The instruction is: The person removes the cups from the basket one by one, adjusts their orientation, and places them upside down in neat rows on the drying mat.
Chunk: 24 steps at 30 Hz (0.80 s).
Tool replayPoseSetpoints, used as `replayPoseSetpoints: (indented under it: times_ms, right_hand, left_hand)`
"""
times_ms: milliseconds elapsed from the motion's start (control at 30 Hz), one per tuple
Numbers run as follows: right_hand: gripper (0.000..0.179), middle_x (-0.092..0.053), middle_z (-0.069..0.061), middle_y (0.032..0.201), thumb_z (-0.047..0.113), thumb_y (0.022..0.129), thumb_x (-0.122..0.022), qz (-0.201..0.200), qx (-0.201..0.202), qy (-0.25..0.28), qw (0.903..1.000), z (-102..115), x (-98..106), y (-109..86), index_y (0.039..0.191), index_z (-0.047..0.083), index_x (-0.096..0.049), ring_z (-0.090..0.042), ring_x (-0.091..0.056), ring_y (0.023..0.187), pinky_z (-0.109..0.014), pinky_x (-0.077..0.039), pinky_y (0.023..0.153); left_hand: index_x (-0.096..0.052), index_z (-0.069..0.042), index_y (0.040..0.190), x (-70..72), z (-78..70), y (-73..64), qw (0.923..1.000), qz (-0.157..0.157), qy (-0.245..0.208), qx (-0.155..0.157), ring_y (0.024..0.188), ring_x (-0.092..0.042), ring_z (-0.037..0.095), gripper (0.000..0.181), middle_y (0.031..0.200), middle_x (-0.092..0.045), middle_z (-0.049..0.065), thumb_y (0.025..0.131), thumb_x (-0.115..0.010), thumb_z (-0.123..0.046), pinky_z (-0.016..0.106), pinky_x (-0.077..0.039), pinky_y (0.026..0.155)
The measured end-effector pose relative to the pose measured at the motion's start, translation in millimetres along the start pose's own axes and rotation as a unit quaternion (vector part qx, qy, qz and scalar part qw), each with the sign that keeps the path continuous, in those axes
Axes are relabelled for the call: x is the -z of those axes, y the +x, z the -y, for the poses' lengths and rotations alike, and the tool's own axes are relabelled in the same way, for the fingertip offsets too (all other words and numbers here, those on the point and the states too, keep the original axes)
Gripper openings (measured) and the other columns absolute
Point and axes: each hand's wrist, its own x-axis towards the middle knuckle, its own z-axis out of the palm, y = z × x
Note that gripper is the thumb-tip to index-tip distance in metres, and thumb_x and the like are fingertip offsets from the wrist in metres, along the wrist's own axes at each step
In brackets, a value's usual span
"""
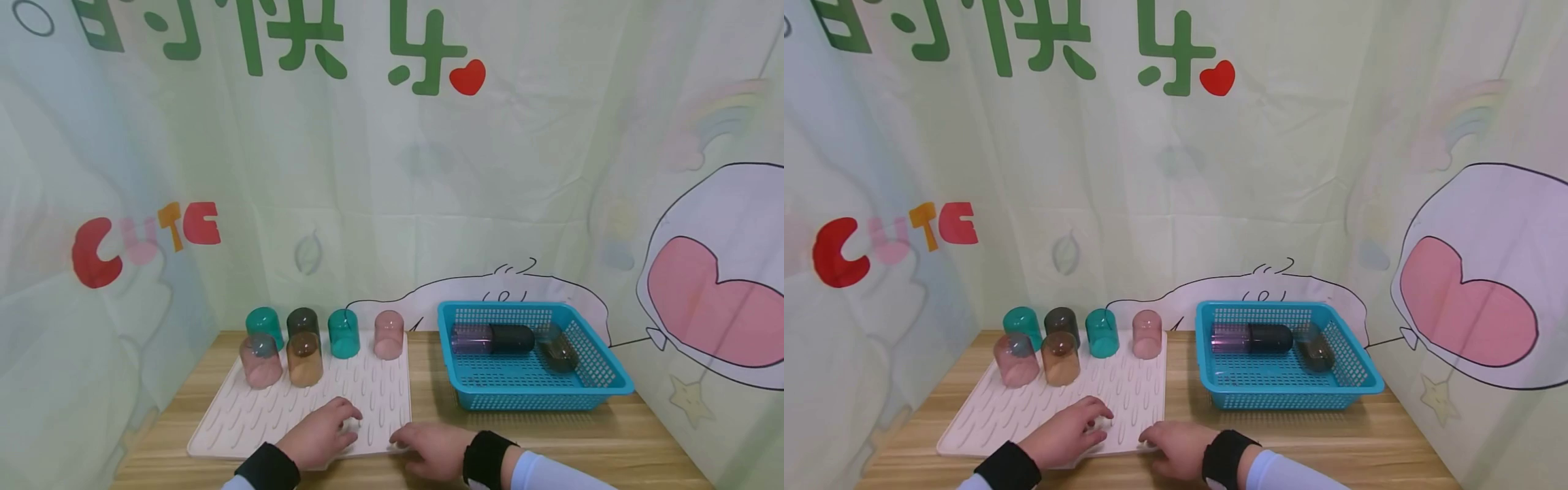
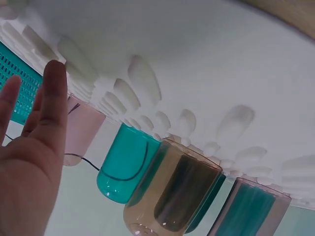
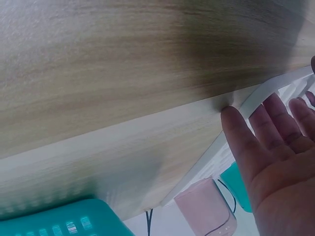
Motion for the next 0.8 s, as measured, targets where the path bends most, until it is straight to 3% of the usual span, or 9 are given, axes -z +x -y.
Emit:
replayPoseSetpoints:
  times_ms: [533, 700, 800]
  right_hand:
    - [0.04, -0.058, 0.008, 0.122, 0.028, 0.094, -0.058, 0.02, -0.028, 0.037, 0.9987, 1, 6, -0.1, 0.131, 0.017, -0.051, 0.002, -0.048, 0.102, -0.031, -0.05, 0.092]
    - [0.041, -0.058, 0.008, 0.123, 0.03, 0.092, -0.061, 0.003, -0.039, 0.041, 0.9984, 4, 11, -4.6, 0.13, 0.018, -0.052, 0.001, -0.049, 0.103, -0.03, -0.049, 0.094]
    - [0.04, -0.058, 0.009, 0.124, 0.031, 0.091, -0.062, -0.014, -0.053, 0.043, 0.9976, 5, 15, -7.4, 0.129, 0.02, -0.053, 0.0, -0.049, 0.104, -0.031, -0.049, 0.094]
  left_hand:
    - [-0.065, -0.02, 0.099, -4.6, -4.7, -3.9, 0.9978, 0.018, 0.046, -0.043, 0.089, -0.053, 0.008, 0.016, 0.101, -0.057, -0.004, 0.085, -0.068, -0.029, 0.038, -0.053, 0.085]
    - [-0.067, -0.02, 0.093, -6.5, -5.6, -3.3, 0.994, 0.015, 0.078, -0.075, 0.085, -0.053, 0.007, 0.013, 0.095, -0.059, -0.006, 0.084, -0.068, -0.03, 0.036, -0.052, 0.081]
    - [-0.068, -0.021, 0.09, -6.3, -7.0, -3.4, 0.9933, 0.018, 0.085, -0.076, 0.083, -0.052, 0.007, 0.012, 0.093, -0.059, -0.007, 0.084, -0.068, -0.03, 0.035, -0.052, 0.079]
